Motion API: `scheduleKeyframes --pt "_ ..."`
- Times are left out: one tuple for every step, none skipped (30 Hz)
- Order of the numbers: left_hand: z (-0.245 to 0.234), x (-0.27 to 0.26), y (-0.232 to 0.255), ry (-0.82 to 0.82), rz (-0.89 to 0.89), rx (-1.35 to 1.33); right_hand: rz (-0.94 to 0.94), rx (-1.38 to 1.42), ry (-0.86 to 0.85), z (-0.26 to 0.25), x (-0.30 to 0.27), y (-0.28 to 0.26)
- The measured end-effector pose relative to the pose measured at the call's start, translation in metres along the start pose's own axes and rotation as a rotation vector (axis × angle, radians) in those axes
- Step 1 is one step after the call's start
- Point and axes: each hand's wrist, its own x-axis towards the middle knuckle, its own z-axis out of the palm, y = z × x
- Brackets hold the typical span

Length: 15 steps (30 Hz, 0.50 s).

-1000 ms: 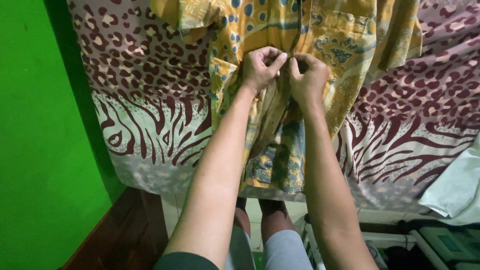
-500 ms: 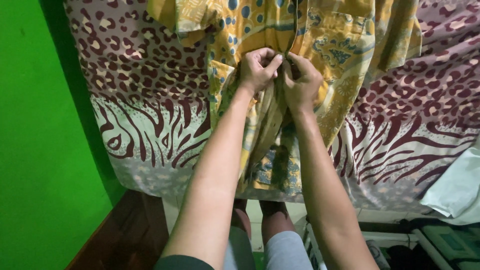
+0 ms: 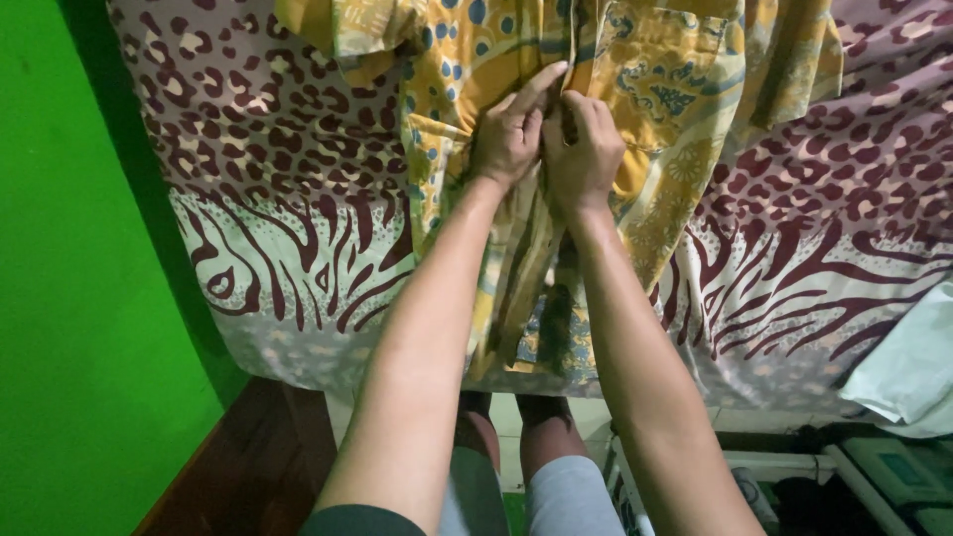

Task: Put a button-down shirt onto a hanger and fasten the buttons.

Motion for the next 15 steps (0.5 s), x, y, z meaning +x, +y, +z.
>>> scheduleKeyframes --pt "0.0 -0.002 -0.003 -0.057 -0.008 0.037 -0.017 0.022 -0.001 -0.001 -0.003 -0.001" --pt "0.003 -0.006 -0.007 -0.057 -0.012 0.037 -0.015 0.021 -0.005 -0.001 -0.004 -0.001" --pt "0.004 -0.008 -0.012 -0.127 -0.046 0.131 -0.01 0.017 -0.005 0.0 -0.005 -0.001" --pt "0.006 -0.01 -0.017 -0.196 -0.079 0.225 -0.005 0.014 -0.005 0.001 -0.005 -0.002" --pt "0.005 -0.009 -0.015 -0.194 -0.079 0.226 -0.008 0.015 -0.005 0.0 -0.004 -0.005" --pt "0.005 -0.009 -0.014 -0.128 0.031 0.188 0.001 -0.003 -0.008 -0.001 -0.003 -0.009" --pt "0.005 -0.011 -0.013 -0.068 0.139 0.147 0.014 -0.023 -0.013 -0.004 -0.005 -0.013" --pt "0.006 -0.011 -0.014 -0.07 0.137 0.146 0.016 -0.024 -0.015 -0.004 -0.005 -0.013" --pt "0.008 -0.011 -0.016 -0.11 0.1 0.172 0.0 -0.002 -0.018 -0.004 -0.005 -0.013" --pt "0.009 -0.012 -0.017 -0.151 0.063 0.199 -0.016 0.02 -0.021 -0.005 -0.006 -0.012" --pt "0.007 -0.01 -0.012 -0.15 0.063 0.2 -0.017 0.022 -0.021 -0.004 -0.007 -0.01" --pt "0.004 -0.009 -0.005 -0.108 0.06 0.157 -0.027 0.028 0.0 -0.003 -0.009 -0.008" --pt "0.002 -0.007 0.0 -0.068 0.059 0.114 -0.036 0.033 0.022 -0.002 -0.01 -0.006" --pt "0.0 -0.005 0.003 -0.067 0.06 0.115 -0.036 0.034 0.023 0.0 -0.009 -0.007" --pt "-0.001 -0.005 0.006 -0.051 0.07 0.11 0.014 0.044 0.034 0.001 -0.01 -0.007"
